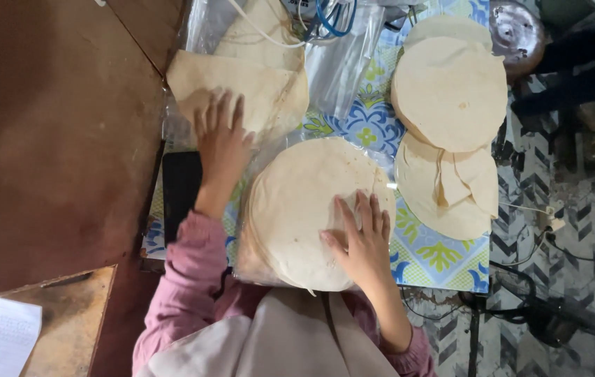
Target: The person stacks multiple tortillas on top of each other and places them into plastic bags by hand.
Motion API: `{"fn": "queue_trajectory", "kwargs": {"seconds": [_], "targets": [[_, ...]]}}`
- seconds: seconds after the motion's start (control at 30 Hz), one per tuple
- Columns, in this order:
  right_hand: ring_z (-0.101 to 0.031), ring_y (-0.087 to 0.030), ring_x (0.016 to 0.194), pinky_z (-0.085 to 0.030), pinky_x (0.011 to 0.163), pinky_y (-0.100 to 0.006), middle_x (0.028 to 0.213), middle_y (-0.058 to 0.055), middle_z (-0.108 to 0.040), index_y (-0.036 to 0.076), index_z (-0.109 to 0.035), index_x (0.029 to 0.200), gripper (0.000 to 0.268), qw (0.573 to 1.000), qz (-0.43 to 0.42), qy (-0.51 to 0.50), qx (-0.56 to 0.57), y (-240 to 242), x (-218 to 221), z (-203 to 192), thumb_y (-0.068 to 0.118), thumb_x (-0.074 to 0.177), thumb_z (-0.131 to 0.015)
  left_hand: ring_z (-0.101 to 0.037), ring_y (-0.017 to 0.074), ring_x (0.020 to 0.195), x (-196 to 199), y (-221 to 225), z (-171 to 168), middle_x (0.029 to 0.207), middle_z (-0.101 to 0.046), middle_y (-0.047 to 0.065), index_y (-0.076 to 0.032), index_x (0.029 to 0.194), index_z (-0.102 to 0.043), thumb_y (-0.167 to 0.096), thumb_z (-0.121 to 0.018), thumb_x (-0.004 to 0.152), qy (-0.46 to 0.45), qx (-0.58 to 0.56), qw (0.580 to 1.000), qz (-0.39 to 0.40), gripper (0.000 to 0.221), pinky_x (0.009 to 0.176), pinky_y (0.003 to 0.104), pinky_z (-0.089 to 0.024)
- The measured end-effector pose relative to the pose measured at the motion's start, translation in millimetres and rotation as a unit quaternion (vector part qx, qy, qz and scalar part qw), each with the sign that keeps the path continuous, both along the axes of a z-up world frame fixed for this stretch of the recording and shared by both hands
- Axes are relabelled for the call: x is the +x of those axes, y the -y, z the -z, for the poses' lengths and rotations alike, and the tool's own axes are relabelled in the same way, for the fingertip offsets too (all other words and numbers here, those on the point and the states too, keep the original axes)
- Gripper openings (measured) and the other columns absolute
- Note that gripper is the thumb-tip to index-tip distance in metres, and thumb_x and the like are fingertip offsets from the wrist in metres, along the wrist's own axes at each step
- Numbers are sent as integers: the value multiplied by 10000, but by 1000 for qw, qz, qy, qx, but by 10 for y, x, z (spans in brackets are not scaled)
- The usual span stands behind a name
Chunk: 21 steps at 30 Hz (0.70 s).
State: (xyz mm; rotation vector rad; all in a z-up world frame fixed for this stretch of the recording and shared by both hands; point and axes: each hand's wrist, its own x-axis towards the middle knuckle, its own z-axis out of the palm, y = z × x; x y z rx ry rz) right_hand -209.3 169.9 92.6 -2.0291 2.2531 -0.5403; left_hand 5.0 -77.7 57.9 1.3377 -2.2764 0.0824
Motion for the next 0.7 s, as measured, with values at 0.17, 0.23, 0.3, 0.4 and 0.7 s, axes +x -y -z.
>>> {"fn": "queue_trajectory", "kwargs": {"seconds": [0.17, 0.23, 0.3, 0.4, 0.7], "targets": [[-365, -516, 1410, -300, 1108, -631, 1549, -253, -392, 181, -493, 1498, 725, 999, -30, -30, -13, 66, -176, -39, 462, 867, -715, -318, 397, 1487, 13, 296, 339, 1602, -409, 157, -88, 1527, -506, -324, -839, 799, 7, 24, 1000, -6, 835, 1187, 634, -223], [-406, -511, 1373, -329, 1079, -599, 1505, -264, -442, 174, -531, 1471, 698, 999, -45, -24, -7, 202, -270, -114, 462, 861, -709, -307, 407, 1500, 61, 238, 357, 1615, -396, 161, -94, 1537, -489, -321, -842, 799, 12, 37, 999, -3, 849, 1205, 629, -220], [-561, -340, 1275, -400, 1090, -551, 1276, -79, -650, 221, -682, 1185, 309, 988, -38, -49, 139, 527, -405, -246, 357, 909, -708, -256, 434, 1516, 110, 222, 279, 1637, -329, 206, -56, 1553, -466, -390, -861, 751, 2, 44, 998, 39, 955, 1203, 633, -212], [-552, -374, 1277, -451, 1038, -515, 1261, -160, -646, 43, -668, 1167, 379, 993, -99, -54, 30, 1338, -706, 186, 194, 826, -734, -213, 454, 1530, 213, 189, 333, 1672, -253, 232, -97, 1559, -481, -389, -871, 748, -10, 44, 995, 85, 946, 1199, 607, -228], [-715, -376, 813, -568, 720, -495, 946, -178, -731, 115, -714, 1055, 133, 982, -143, -112, -51, 2952, -1148, 1277, 92, 934, -662, -295, 390, 1546, 388, 246, 344, 1683, -290, 161, -224, 1490, -555, -176, -874, 692, -41, 86, 986, 135, 861, 1211, 538, -299]]}}
